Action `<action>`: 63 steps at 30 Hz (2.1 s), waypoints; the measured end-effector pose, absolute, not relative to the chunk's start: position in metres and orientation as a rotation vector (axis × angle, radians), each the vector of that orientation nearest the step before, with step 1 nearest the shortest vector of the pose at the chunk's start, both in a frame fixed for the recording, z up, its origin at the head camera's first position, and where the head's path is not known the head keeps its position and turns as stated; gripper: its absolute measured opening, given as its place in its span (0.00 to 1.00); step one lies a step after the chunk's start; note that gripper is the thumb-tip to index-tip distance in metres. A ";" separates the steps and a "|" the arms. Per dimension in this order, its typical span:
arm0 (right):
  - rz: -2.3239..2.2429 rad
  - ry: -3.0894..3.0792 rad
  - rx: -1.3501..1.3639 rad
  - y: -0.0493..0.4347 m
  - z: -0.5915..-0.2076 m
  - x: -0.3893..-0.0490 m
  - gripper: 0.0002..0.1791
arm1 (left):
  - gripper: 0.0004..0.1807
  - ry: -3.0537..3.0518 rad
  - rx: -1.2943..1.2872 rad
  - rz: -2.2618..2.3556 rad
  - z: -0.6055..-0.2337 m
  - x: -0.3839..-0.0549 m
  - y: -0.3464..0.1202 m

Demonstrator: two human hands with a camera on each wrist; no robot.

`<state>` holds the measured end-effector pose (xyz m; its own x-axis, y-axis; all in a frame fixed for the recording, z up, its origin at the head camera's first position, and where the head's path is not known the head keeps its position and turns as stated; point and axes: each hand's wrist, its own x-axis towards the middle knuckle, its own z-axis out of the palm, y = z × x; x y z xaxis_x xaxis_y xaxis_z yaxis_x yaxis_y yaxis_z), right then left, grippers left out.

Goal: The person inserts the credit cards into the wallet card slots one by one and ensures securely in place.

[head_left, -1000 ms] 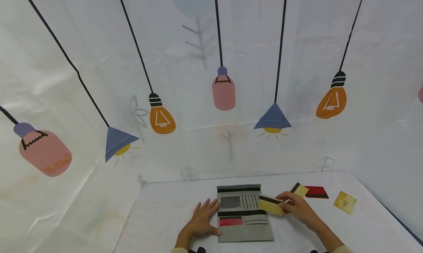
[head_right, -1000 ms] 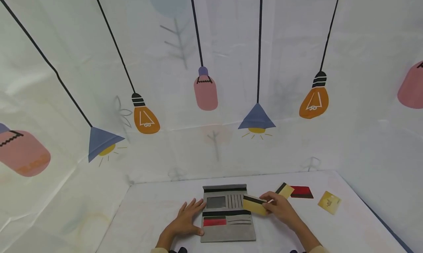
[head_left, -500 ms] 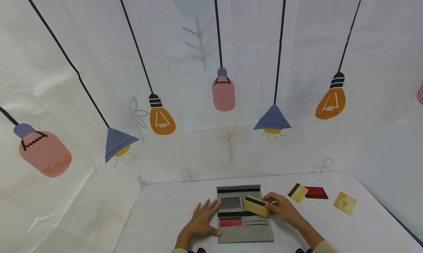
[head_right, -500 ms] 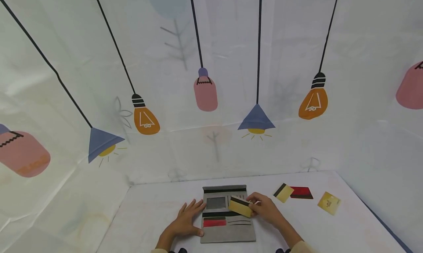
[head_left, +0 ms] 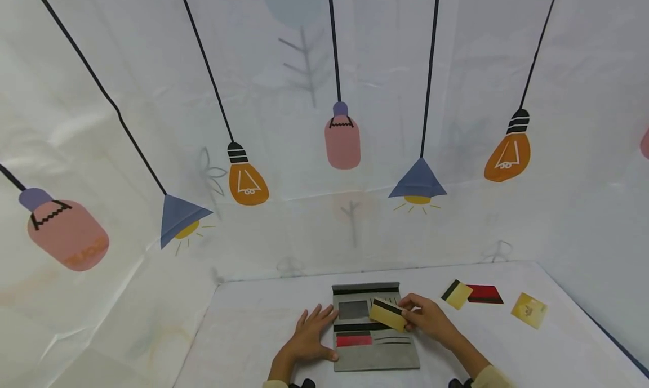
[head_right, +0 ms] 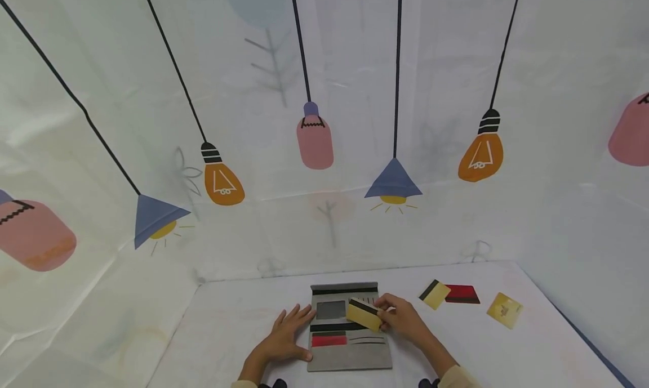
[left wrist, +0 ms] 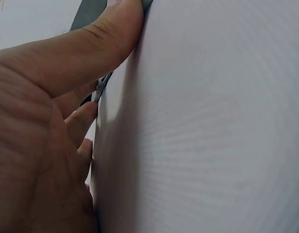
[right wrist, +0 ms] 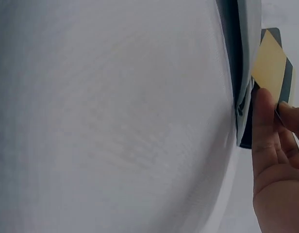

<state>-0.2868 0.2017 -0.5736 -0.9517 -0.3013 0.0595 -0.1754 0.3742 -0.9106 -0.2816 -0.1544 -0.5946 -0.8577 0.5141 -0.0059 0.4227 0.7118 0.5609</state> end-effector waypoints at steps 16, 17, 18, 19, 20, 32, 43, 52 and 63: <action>-1.406 2.630 -0.498 0.203 -0.570 -0.286 0.08 | 0.57 2.771 0.742 0.824 -0.591 -0.281 -0.154; -1.392 2.634 -0.508 0.204 -0.570 -0.287 0.08 | 0.57 2.771 0.742 0.825 -0.590 -0.281 -0.154; -1.372 2.640 -0.525 0.204 -0.570 -0.288 0.08 | 0.57 2.770 0.744 0.826 -0.590 -0.281 -0.154; -1.352 2.647 -0.545 0.204 -0.570 -0.289 0.08 | 0.57 2.770 0.748 0.825 -0.591 -0.281 -0.154; -1.342 2.642 -0.559 0.204 -0.569 -0.290 0.08 | 0.57 2.768 0.748 0.827 -0.591 -0.281 -0.154; -1.333 2.529 -0.571 0.204 -0.573 -0.296 0.09 | 0.57 2.765 0.717 0.820 -0.592 -0.280 -0.153; -1.373 2.433 -0.470 0.202 -0.568 -0.292 0.07 | 0.57 2.772 0.739 0.818 -0.592 -0.280 -0.153; -1.432 2.339 -0.492 0.202 -0.570 -0.291 0.07 | 0.57 2.792 0.741 0.780 -0.594 -0.281 -0.153; -1.393 2.336 -0.541 0.203 -0.571 -0.291 0.06 | 0.57 2.777 0.732 0.817 -0.597 -0.283 -0.155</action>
